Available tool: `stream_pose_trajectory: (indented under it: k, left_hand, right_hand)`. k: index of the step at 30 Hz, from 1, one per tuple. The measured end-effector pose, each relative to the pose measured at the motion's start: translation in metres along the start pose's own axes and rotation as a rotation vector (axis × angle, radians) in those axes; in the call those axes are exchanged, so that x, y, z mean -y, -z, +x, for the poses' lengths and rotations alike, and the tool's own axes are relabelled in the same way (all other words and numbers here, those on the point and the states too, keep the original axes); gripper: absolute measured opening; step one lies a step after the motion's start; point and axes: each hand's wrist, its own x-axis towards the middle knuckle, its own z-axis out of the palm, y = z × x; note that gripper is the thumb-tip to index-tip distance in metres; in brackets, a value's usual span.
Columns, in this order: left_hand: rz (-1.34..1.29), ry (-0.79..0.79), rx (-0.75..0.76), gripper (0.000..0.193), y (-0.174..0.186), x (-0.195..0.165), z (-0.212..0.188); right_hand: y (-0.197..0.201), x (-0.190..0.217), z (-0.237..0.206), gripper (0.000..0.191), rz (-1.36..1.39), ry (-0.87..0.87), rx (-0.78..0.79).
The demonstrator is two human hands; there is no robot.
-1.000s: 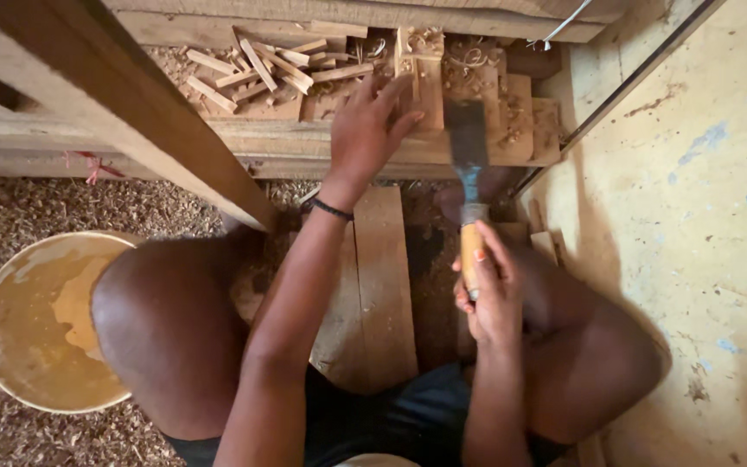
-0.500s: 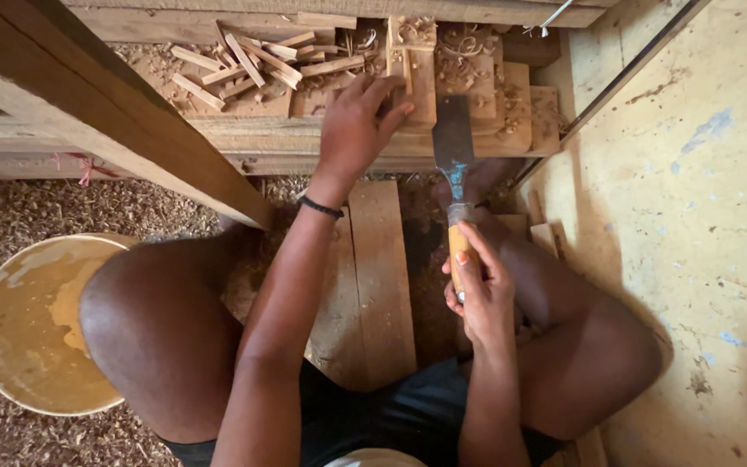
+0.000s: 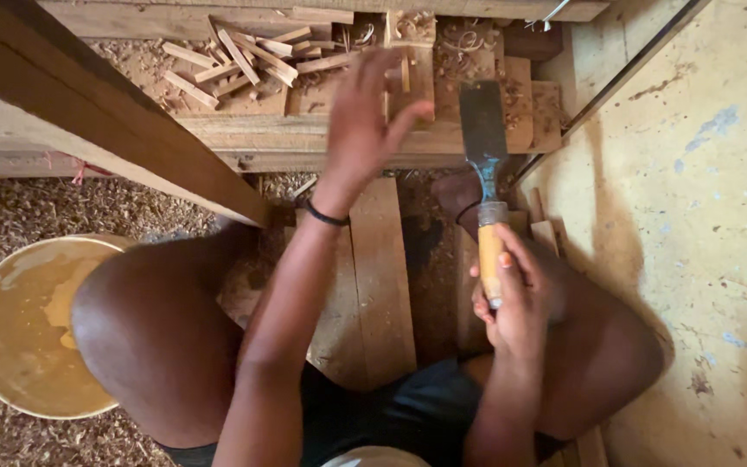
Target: The person uses a chisel to shape small pieces of wood while sitting on a floor covered in sawdust.
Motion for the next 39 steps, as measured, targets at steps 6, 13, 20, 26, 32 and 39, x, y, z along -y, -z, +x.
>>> stream_pose_trajectory:
  k: [6,13,20,26,32,39]
  left_hand:
    - [-0.306,-0.285,0.307,0.066,-0.016,-0.068,0.004]
    - [-0.396,-0.365,0.45,0.039,-0.019,-0.086,0.0]
    - [-0.361,-0.356,0.472,0.04,-0.012,-0.082,0.005]
    - [-0.329,-0.249,0.554,0.043,-0.014,-0.075,0.005]
    - [-0.343,-0.212,0.509,0.039,-0.02,-0.068,0.002]
    - [-0.329,-0.191,0.513,0.044,-0.022,-0.062,0.001]
  right_hand:
    - [0.001,0.008,-0.011,0.058,0.169,-0.01,0.192]
    - [-0.001,0.012,-0.017,0.057,0.11,-0.006,0.188]
    - [-0.005,0.011,-0.016,0.059,0.071,-0.021,0.204]
    - [-0.006,0.01,-0.011,0.061,0.097,-0.082,0.215]
    - [-0.016,0.011,-0.014,0.06,0.069,-0.101,0.211]
    - [-0.028,0.013,-0.017,0.06,-0.007,-0.131,0.235]
